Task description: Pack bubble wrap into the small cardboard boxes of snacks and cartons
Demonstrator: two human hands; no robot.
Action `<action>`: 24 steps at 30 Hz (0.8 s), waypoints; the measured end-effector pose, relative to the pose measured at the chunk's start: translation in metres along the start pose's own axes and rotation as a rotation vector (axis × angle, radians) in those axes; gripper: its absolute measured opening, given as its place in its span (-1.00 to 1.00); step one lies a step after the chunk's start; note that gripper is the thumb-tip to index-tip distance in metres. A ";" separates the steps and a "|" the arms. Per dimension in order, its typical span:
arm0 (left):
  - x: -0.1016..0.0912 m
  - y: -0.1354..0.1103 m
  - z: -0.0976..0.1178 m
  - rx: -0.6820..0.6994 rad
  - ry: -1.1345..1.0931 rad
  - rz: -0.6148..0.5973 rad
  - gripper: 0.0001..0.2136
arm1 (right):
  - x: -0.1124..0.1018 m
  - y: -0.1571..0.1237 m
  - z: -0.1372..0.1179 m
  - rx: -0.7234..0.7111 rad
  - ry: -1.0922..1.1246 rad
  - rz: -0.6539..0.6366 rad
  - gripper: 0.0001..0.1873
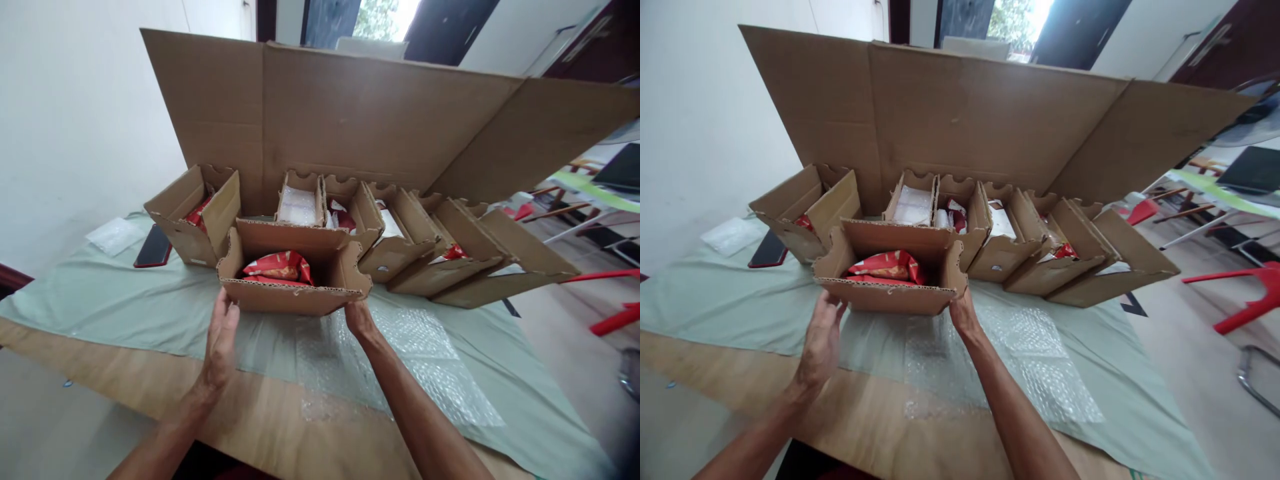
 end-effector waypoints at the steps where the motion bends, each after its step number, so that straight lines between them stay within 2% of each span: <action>1: 0.004 -0.004 -0.006 -0.013 0.006 -0.028 -0.49 | -0.005 0.000 0.005 0.009 0.022 0.016 -0.11; 6: 0.022 -0.015 -0.014 -0.016 -0.020 -0.106 -0.47 | -0.030 -0.009 0.027 0.050 0.124 0.094 -0.23; 11: 0.046 -0.005 -0.013 -0.023 0.002 -0.191 -0.43 | -0.046 0.003 0.043 0.073 0.181 0.136 -0.26; 15: 0.051 0.004 -0.014 -0.018 0.020 -0.212 -0.41 | -0.060 0.001 0.041 0.102 0.194 0.114 -0.26; 17: 0.044 0.000 -0.010 -0.005 0.039 -0.210 -0.41 | -0.083 -0.012 0.040 0.112 0.165 0.110 -0.35; 19: 0.032 -0.010 -0.003 0.015 0.101 -0.180 -0.39 | -0.118 -0.033 0.043 0.148 0.023 0.140 -0.43; 22: 0.016 -0.031 0.012 0.081 0.312 -0.155 -0.37 | -0.182 -0.075 0.060 0.327 -0.345 0.240 -0.48; 24: 0.021 -0.043 0.022 0.207 0.452 -0.246 -0.47 | -0.214 -0.099 0.073 0.452 -0.504 0.307 -0.48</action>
Point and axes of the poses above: each hand's wrist, its own y-axis towards the middle knuckle, its own x-axis out of the palm, z = x × y, the point moved 5 cm from there along y, towards the middle knuckle, and after that the axes turned 2 degrees about x, right-handed, at the moved point
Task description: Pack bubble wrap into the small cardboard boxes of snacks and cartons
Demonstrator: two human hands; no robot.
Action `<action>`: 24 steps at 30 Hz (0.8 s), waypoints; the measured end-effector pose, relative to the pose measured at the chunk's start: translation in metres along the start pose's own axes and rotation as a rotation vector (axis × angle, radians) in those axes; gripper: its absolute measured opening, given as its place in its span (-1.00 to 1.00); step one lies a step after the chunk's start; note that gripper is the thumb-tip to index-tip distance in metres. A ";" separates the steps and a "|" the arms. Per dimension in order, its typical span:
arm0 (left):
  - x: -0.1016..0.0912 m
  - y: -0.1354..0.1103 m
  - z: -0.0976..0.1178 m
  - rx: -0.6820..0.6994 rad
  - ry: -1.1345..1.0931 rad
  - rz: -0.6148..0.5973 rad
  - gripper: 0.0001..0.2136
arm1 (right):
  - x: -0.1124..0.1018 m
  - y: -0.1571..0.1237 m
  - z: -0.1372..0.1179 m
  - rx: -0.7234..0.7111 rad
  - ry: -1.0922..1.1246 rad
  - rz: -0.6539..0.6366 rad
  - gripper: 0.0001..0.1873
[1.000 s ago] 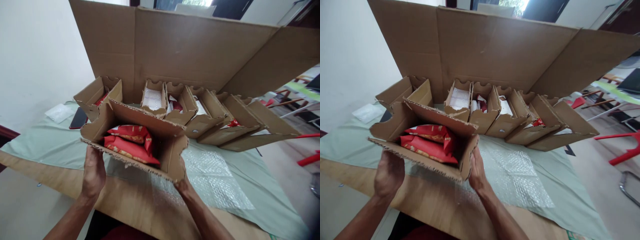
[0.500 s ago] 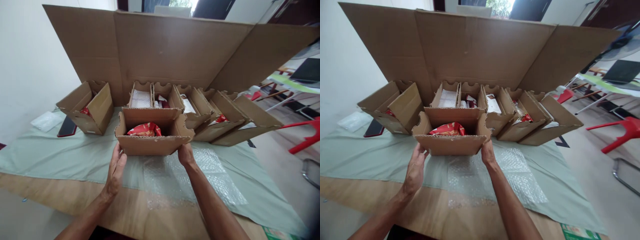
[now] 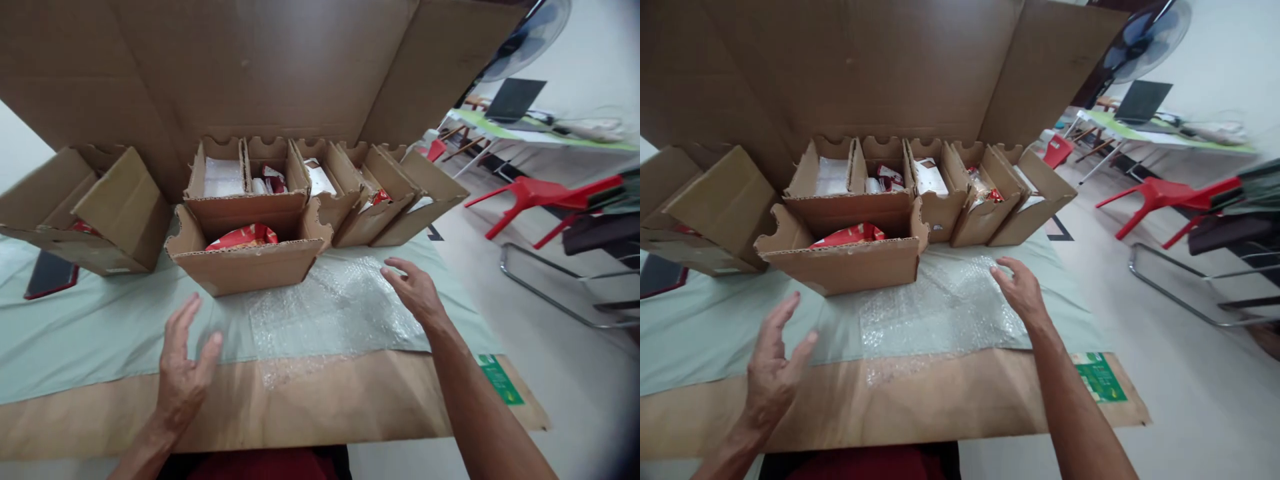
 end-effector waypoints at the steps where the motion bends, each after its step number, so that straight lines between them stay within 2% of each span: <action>1: 0.007 -0.001 0.008 0.088 0.053 -0.061 -0.53 | -0.006 -0.002 0.012 0.037 -0.042 0.024 -0.51; 4: 0.036 0.005 0.024 0.276 0.135 -0.238 -0.64 | -0.004 -0.008 0.027 0.081 -0.108 0.044 -0.66; 7: 0.058 0.013 0.023 0.291 0.189 -0.316 -0.66 | 0.004 -0.022 0.024 0.063 -0.101 0.037 -0.76; 9: 0.065 0.008 0.019 0.297 0.260 -0.341 -0.67 | 0.000 -0.037 0.022 0.054 -0.076 0.039 -0.79; 13: 0.074 -0.022 0.012 0.323 0.467 -0.454 -0.68 | -0.029 -0.076 0.019 0.057 0.152 0.037 -0.70; 17: 0.078 -0.037 0.008 0.335 0.550 -0.515 -0.62 | -0.070 -0.109 0.006 0.111 0.444 0.180 -0.61; 21: 0.073 -0.033 0.009 0.279 0.484 -0.542 -0.51 | -0.107 -0.135 -0.015 0.062 0.493 0.412 -0.57; 24: 0.068 -0.035 0.016 0.246 0.383 -0.537 -0.52 | -0.115 -0.144 -0.022 0.038 0.448 0.404 -0.39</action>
Point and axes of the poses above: each hand's wrist, its own y-axis towards the middle knuckle, its own x-axis out of the palm, z = x × y, the point moved 5 cm from there along y, towards the middle knuckle, and after that the axes turned 2 degrees about x, right-handed, at the moved point
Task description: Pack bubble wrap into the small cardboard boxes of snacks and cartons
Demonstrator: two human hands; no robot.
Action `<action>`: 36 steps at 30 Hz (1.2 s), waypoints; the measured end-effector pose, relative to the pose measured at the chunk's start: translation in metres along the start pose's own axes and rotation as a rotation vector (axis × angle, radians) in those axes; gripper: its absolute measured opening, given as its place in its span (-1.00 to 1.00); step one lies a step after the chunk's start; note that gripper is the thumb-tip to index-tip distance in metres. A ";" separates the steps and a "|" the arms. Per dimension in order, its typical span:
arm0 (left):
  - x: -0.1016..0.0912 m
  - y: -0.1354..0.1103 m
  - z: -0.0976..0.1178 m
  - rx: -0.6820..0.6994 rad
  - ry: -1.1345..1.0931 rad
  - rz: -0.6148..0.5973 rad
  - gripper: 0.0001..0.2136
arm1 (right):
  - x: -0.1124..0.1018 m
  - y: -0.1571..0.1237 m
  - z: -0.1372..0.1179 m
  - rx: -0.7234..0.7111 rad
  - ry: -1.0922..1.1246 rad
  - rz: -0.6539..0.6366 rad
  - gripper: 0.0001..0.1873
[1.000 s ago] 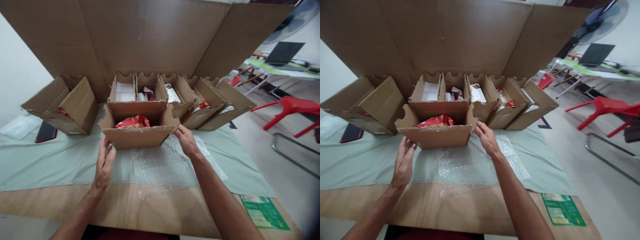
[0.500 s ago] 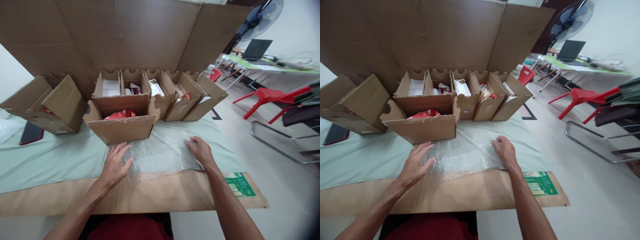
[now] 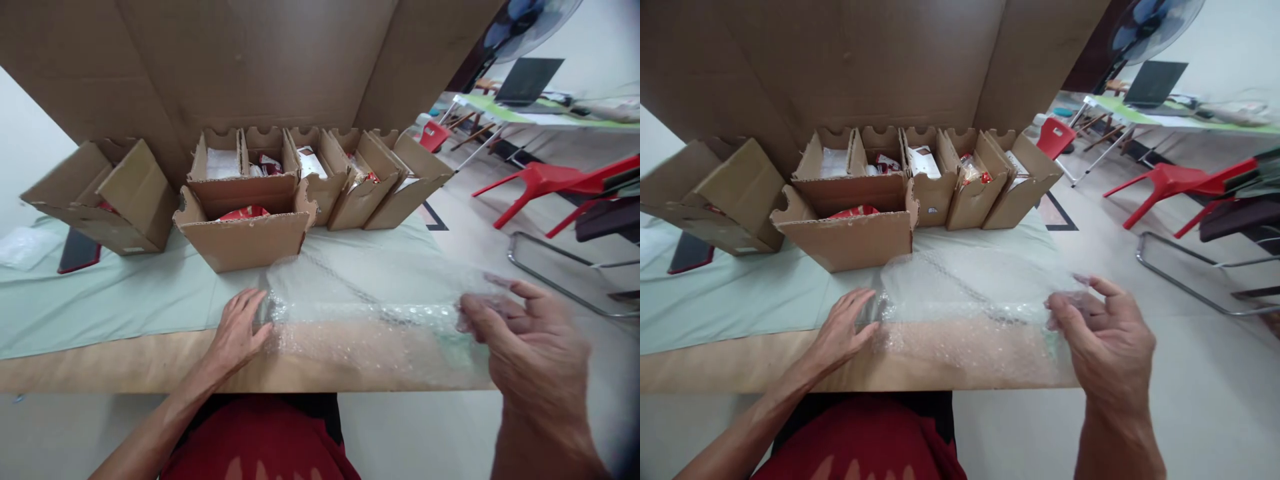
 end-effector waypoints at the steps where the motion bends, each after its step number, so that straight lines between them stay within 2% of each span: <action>1: 0.000 -0.002 0.005 0.014 -0.023 -0.003 -0.53 | 0.001 -0.001 0.002 0.011 -0.015 -0.042 -0.30; 3: 0.002 -0.008 0.017 0.069 -0.035 -0.036 -0.56 | 0.004 -0.001 0.015 0.065 -0.046 -0.122 -0.13; 7: 0.013 -0.023 0.036 0.212 0.046 -0.193 -0.55 | 0.005 -0.006 0.065 0.284 -0.101 -0.233 0.14; 10: 0.015 -0.032 0.036 0.258 0.113 -0.283 -0.50 | 0.003 -0.018 0.093 0.390 -0.097 -0.305 0.20; 13: 0.011 -0.039 0.030 0.283 0.149 -0.313 -0.47 | -0.003 -0.035 0.103 0.430 -0.097 -0.345 0.14; 18: 0.002 -0.047 0.028 0.352 0.179 -0.292 -0.48 | -0.016 -0.066 0.103 0.471 -0.095 -0.452 0.04; 22: 0.000 -0.044 0.031 0.462 0.239 -0.263 -0.53 | -0.030 -0.094 0.105 0.482 -0.102 -0.563 -0.21; 26: -0.004 -0.035 0.036 0.595 0.280 -0.213 -0.71 | -0.042 -0.113 0.109 0.507 -0.056 -0.552 -0.41; 29: -0.028 -0.035 0.042 0.631 0.189 -0.112 -0.78 | -0.045 -0.122 0.107 0.550 0.052 -0.507 -0.43; 32: -0.071 -0.042 0.043 0.546 0.067 -0.015 -0.80 | -0.034 -0.130 0.099 0.593 0.210 -0.523 -0.47; 34: -0.100 -0.046 0.037 0.410 0.000 0.013 -0.86 | -0.019 -0.138 0.093 0.636 0.312 -0.582 -0.48; 36: -0.118 -0.046 0.020 0.181 -0.055 -0.023 -0.86 | -0.001 -0.143 0.089 0.672 0.394 -0.621 -0.44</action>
Point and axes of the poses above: each hand's wrist, its own y-axis towards the middle knuckle, its own x-axis out of the palm, z = x × y, the point moved 5 cm from there along y, towards the middle knuckle, and after that the axes turned 2 degrees about x, right-handed, at the moved point
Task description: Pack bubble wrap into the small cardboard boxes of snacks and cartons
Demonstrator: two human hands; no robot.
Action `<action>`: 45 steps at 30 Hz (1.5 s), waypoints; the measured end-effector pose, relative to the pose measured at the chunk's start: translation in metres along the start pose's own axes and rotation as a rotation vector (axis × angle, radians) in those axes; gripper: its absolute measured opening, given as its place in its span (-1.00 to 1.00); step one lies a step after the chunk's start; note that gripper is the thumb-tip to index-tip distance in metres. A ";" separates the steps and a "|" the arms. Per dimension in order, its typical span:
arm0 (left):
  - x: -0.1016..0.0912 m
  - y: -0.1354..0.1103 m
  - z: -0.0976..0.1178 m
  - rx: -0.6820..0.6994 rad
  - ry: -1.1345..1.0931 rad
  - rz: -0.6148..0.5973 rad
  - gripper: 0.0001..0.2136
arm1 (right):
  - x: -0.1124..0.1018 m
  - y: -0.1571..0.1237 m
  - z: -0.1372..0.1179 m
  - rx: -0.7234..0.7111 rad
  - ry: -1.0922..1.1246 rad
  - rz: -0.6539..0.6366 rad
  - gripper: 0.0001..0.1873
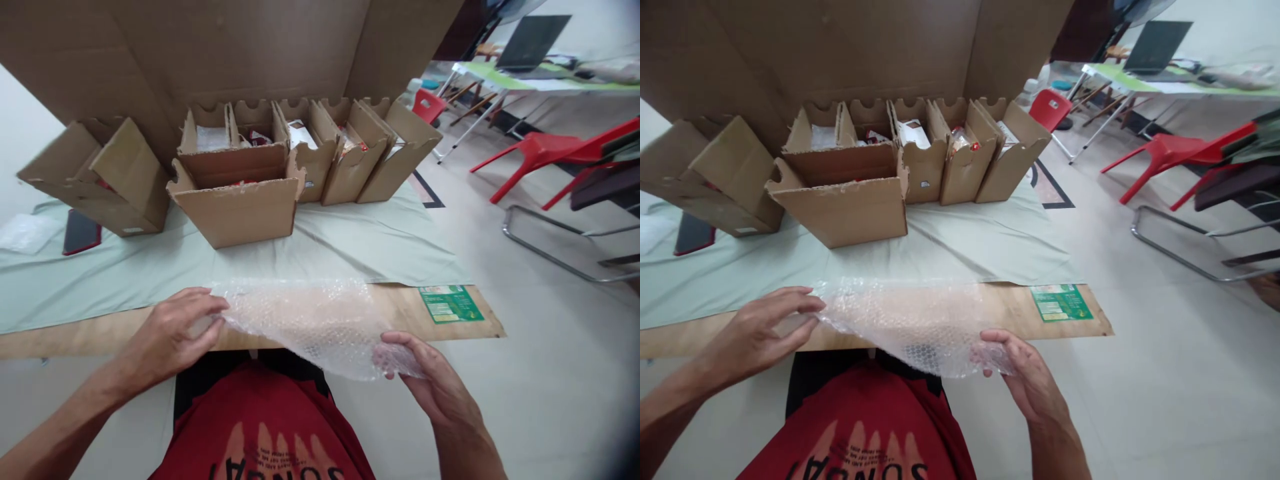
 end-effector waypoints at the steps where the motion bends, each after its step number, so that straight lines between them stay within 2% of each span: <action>1: -0.004 -0.001 -0.011 -0.135 -0.028 -0.028 -0.81 | 0.008 0.004 0.002 0.015 0.030 -0.021 -0.41; 3: -0.003 -0.004 -0.036 -0.363 -0.082 -0.084 -0.70 | 0.020 0.013 0.006 0.050 0.082 -0.046 -0.34; 5: 0.006 -0.006 -0.056 -0.479 -0.141 -0.107 -0.62 | 0.029 0.020 0.009 0.086 0.121 -0.081 -0.31; 10: 0.035 -0.023 -0.081 -0.541 -0.288 -0.140 -0.32 | 0.044 0.029 0.008 0.072 0.095 -0.137 -0.34; 13: 0.039 -0.042 -0.087 -0.580 -0.196 -0.123 -0.33 | 0.044 0.029 0.009 0.102 -0.034 -0.081 -0.28; 16: 0.036 -0.057 -0.087 -0.558 -0.004 -0.046 -0.39 | 0.030 0.030 0.004 0.071 -0.225 0.062 -0.22; 18: 0.035 -0.063 -0.085 -0.536 0.116 0.002 -0.45 | 0.014 0.034 -0.004 -0.041 -0.445 0.203 -0.22; 20: 0.040 -0.064 -0.083 -0.528 0.202 -0.005 -0.55 | 0.002 0.043 -0.011 -0.167 -0.753 0.337 -0.28; 22: 0.049 -0.062 -0.080 -0.531 0.237 -0.046 -0.71 | 0.003 0.053 -0.015 -0.315 -1.036 0.421 -0.37; 24: 0.058 -0.059 -0.075 -0.528 0.215 -0.067 -0.82 | 0.015 0.061 -0.014 -0.472 -1.198 0.446 -0.46; 27: 0.063 -0.057 -0.066 -0.505 0.106 -0.024 -0.80 | 0.038 0.061 -0.010 -0.632 -1.225 0.386 -0.57; 30: 0.052 -0.061 -0.060 -0.520 -0.057 0.055 -0.80 | 0.049 0.052 -0.013 -0.588 -1.076 0.265 -0.69; 33: 0.028 -0.056 -0.063 -0.597 -0.125 0.171 -0.82 | 0.052 0.049 -0.033 -0.539 -0.915 0.321 -0.75; 36: 0.011 -0.037 -0.078 -0.633 -0.035 0.282 -0.62 | 0.064 0.068 -0.058 -0.617 -0.873 0.433 -0.68; 39: 0.017 -0.018 -0.103 -0.625 0.070 0.208 -0.46 | 0.077 0.103 -0.064 -0.676 -0.976 0.424 -0.57; 41: 0.025 -0.014 -0.113 -0.577 0.168 0.161 -0.40 | 0.078 0.119 -0.062 -0.702 -1.086 0.407 -0.49; 43: 0.029 -0.015 -0.108 -0.489 0.290 0.197 -0.39 | 0.076 0.120 -0.062 -0.758 -1.164 0.441 -0.43; 45: 0.033 -0.014 -0.087 -0.366 0.370 0.242 -0.45 | 0.082 0.110 -0.065 -0.848 -1.199 0.465 -0.44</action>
Point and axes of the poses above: each hand's wrist, its own y-axis towards the middle knuckle, its own x-axis out of the palm, z = x × y, the point moved 5 cm from there along y, towards the middle knuckle, and after that the axes turned 2 degrees about x, right-handed, at the moved point
